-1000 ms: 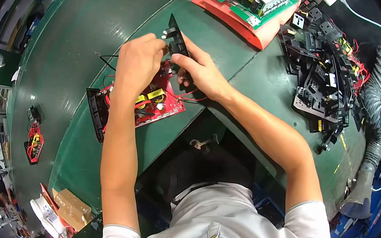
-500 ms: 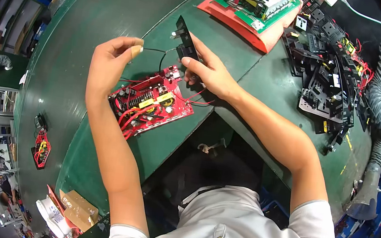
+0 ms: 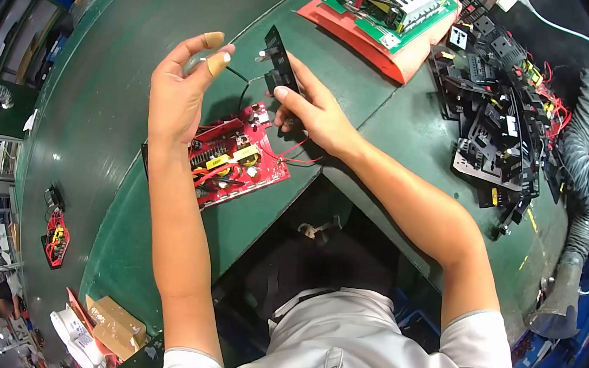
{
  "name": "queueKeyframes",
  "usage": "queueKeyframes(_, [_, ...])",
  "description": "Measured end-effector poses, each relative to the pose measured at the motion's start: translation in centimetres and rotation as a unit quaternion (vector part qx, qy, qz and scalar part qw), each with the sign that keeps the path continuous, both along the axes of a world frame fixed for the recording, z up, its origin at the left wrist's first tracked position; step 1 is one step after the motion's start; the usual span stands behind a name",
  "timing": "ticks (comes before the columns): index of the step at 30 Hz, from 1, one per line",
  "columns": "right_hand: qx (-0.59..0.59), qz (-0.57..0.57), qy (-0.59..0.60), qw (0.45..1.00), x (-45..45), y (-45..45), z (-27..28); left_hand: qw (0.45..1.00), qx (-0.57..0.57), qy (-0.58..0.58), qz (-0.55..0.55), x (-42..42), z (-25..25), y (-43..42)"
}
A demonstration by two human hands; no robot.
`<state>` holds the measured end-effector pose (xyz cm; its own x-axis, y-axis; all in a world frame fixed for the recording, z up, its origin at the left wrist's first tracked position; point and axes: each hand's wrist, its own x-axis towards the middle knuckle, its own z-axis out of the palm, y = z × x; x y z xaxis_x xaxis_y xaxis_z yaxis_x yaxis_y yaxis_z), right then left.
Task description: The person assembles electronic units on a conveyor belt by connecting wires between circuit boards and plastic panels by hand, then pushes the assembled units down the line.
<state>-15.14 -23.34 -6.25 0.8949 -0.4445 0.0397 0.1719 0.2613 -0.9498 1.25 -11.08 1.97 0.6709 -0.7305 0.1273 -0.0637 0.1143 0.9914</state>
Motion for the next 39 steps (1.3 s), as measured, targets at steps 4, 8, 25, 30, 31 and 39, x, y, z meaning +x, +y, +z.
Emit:
queueKeyframes(4, [0.056,0.019,-0.014,0.998,-0.1,-0.6,0.2,0.998,-0.002,0.003,-0.065,1.1,0.0,0.6])
queueKeyframes(8, [0.071,0.032,-0.028,0.997,0.0,-0.5,-0.1,0.999,-0.005,0.047,-0.004,1.9,-0.7,0.6])
queueKeyframes(25, [-0.038,0.052,-0.02,0.998,-0.3,-0.2,-0.1,1.0,0.011,0.028,-0.002,0.0,-1.2,-0.1])
queueKeyframes(30, [-0.053,0.042,-0.012,0.998,-0.4,0.4,0.2,0.983,0.179,-0.038,-0.017,1.7,-1.2,1.1])
queueKeyframes(31, [-0.043,0.037,-0.023,0.998,-0.3,0.5,0.1,0.981,0.19,-0.035,-0.036,1.7,-1.2,1.3])
queueKeyframes(39, [-0.04,0.057,-0.01,0.998,-0.5,0.3,0.1,0.978,0.191,-0.047,-0.069,1.4,-1.7,0.9])
